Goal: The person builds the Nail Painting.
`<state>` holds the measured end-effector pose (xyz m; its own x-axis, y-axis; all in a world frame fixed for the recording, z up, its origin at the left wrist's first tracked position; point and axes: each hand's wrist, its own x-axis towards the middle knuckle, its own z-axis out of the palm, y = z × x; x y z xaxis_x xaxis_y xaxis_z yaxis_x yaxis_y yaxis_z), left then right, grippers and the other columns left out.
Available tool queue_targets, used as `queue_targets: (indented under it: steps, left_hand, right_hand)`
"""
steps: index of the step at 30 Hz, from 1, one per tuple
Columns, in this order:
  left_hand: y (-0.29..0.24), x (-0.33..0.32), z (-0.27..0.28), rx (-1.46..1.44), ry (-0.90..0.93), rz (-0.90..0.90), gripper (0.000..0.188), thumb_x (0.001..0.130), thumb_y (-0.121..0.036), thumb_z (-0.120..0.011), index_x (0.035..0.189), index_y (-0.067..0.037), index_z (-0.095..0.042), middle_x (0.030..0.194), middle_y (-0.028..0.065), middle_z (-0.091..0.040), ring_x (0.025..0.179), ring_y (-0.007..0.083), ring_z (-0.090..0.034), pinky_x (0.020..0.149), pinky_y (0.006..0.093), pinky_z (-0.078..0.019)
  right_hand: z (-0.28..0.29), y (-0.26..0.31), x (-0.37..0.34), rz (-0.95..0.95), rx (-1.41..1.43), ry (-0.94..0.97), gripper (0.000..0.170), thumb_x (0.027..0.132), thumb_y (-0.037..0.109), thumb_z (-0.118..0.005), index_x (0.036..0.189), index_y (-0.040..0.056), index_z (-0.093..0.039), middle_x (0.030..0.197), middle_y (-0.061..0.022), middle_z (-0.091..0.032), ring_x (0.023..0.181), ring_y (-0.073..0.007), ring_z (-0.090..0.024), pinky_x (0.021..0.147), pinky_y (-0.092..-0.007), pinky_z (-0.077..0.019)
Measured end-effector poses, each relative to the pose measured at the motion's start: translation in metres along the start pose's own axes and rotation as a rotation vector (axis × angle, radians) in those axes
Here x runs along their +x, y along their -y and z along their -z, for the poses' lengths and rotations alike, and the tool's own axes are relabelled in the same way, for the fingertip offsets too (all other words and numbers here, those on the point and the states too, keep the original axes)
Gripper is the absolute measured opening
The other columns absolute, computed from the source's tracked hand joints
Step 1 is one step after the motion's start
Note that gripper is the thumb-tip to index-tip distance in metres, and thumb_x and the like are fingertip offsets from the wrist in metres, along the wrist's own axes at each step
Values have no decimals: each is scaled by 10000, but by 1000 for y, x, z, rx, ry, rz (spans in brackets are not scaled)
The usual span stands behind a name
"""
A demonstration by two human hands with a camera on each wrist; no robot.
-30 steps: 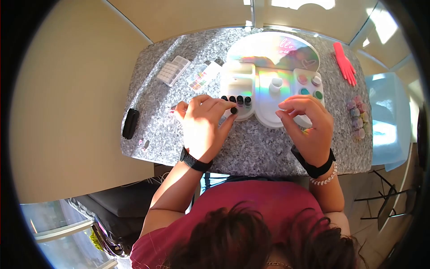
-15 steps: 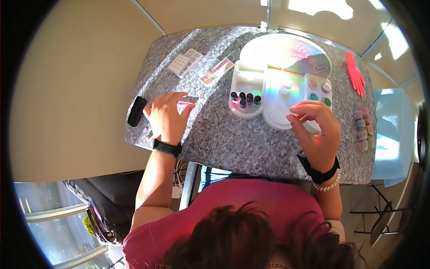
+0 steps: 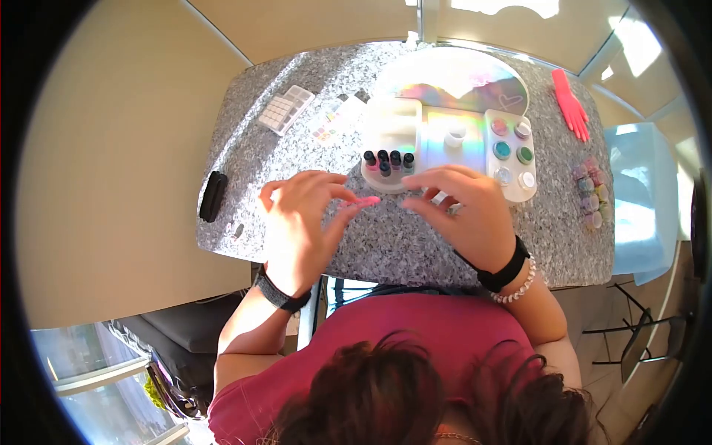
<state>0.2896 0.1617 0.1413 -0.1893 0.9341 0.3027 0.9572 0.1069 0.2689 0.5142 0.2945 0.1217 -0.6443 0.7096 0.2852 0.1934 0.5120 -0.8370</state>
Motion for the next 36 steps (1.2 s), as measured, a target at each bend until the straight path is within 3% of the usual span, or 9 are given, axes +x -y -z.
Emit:
queue_targets:
  steps: [7, 10, 13, 15, 18, 23, 30, 31, 36]
  left_hand:
    - [-14, 6, -24, -21, -66, -180, 287, 893, -232, -887, 1148, -170, -773, 1286, -8, -780, 1310, 235, -661, 1188, 495, -304]
    - [-6, 16, -26, -77, -116, -54, 549, 840, -301, -930, 1332, -174, -721, 1326, 26, -777, 1307, 254, -673, 1181, 471, -351]
    - [17, 21, -41, -98, -169, -4, 562, 837, -321, -934, 1334, -161, -725, 1348, 61, -774, 1291, 277, -688, 1170, 437, -368]
    - [24, 21, -48, -121, -117, 3, 603, 853, -288, -934, 1388, -122, -708, 1369, 85, -768, 1268, 291, -718, 1147, 441, -453]
    - [29, 19, -61, -492, 29, 154, 691, 882, -117, -913, 1509, -59, -629, 1395, 151, -761, 1223, 253, -763, 1047, 412, -599]
    - [20, 17, -57, -825, 176, 311, 670, 920, -10, -853, 1528, -13, -570, 1399, 220, -740, 1187, 255, -776, 1017, 369, -612]
    - [16, 13, -52, -834, 213, 363, 650, 933, 2, -816, 1523, 19, -546, 1431, 231, -707, 1279, 280, -718, 1034, 375, -605]
    - [15, 23, -60, -869, 184, 307, 638, 909, 31, -829, 1492, -3, -572, 1393, 257, -729, 1156, 292, -783, 986, 373, -621]
    - [14, 12, -55, -829, 209, 349, 583, 947, 17, -789, 1491, -10, -581, 1346, 251, -750, 1127, 266, -783, 992, 363, -600]
  right_hand:
    - [-10, -8, -1, -71, 93, 42, 133, 930, 119, -846, 1046, 55, -834, 915, -128, -800, 761, -258, -788, 705, -360, -623]
    - [-2, -8, 2, -186, 47, -3, 112, 938, 100, -830, 1032, 40, -827, 934, -141, -804, 786, -261, -800, 701, -372, -623]
    - [-4, -20, 7, -131, -138, -92, 90, 931, 84, -820, 1001, 26, -811, 946, -152, -798, 806, -292, -793, 715, -389, -621]
    - [-11, -25, 9, -51, -209, -123, 78, 933, 83, -800, 985, 26, -790, 961, -161, -789, 823, -332, -778, 740, -418, -618]
    - [-19, -26, 13, -36, -248, -75, 93, 944, 111, -780, 1007, 42, -780, 968, -164, -782, 844, -363, -763, 766, -446, -612]
    - [-17, -25, 11, -92, -294, -99, 127, 958, 143, -766, 1057, 64, -779, 1003, -162, -787, 880, -356, -768, 776, -456, -611]
    - [21, -32, -12, -150, -319, -279, 192, 950, 162, -785, 1119, 72, -771, 985, -160, -787, 873, -349, -770, 780, -460, -604]
    - [25, -32, -15, -149, -316, -285, 190, 946, 164, -791, 1111, 74, -769, 976, -155, -786, 864, -346, -769, 777, -457, -602]
    - [60, -41, -48, -178, -254, -459, 152, 960, 164, -813, 1074, 74, -769, 901, -105, -773, 773, -243, -769, 701, -374, -598]
